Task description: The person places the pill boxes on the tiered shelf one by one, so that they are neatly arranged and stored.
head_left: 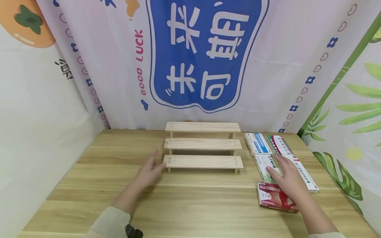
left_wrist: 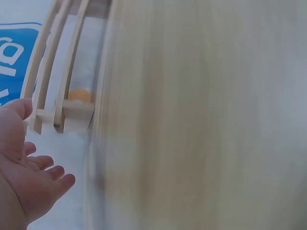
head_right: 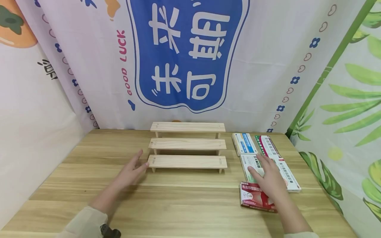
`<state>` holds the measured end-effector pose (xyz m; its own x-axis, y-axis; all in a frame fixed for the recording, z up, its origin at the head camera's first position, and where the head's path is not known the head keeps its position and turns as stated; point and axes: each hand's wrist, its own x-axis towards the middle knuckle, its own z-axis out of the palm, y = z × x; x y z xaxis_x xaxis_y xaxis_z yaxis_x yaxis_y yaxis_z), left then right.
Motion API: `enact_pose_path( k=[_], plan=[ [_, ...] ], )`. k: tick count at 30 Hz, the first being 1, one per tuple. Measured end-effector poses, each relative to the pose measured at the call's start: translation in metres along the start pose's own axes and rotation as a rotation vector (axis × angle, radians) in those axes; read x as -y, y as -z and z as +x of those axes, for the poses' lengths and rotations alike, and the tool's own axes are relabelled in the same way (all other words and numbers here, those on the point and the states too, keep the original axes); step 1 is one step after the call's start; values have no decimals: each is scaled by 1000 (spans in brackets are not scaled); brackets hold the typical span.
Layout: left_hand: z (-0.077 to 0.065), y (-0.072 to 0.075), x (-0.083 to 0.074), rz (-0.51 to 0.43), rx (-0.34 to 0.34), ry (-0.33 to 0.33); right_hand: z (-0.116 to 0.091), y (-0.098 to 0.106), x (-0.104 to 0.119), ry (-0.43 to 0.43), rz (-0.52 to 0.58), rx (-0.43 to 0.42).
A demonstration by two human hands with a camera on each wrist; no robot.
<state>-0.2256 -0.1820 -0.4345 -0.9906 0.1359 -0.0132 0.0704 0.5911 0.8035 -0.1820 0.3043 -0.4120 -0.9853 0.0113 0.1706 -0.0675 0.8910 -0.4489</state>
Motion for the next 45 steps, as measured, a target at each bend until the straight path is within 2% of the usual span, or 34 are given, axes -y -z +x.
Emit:
enact_pose_path(
  k=[4, 10, 14, 21, 31, 39, 45],
  plan=[
    [-1, -9, 2, -105, -19, 26, -14, 3, -9, -27, 41, 29],
    [4, -24, 6, -251, -76, -6, -31, 9, -23, -72, 69, 81],
    [7, -32, 9, -304, -128, 0, -37, 10, -31, -94, 69, 120],
    [6, -36, 14, -346, -184, 13, -46, 6, -46, -95, 63, 177],
    [7, -37, 11, -363, -172, -1, -54, 4, -53, -126, 17, 199],
    [5, -40, 15, -366, -164, -2, -58, 3, -54, -103, 9, 225],
    [4, -42, 11, -395, -167, -2, -58, 5, -56, -97, 10, 262]
  ],
)
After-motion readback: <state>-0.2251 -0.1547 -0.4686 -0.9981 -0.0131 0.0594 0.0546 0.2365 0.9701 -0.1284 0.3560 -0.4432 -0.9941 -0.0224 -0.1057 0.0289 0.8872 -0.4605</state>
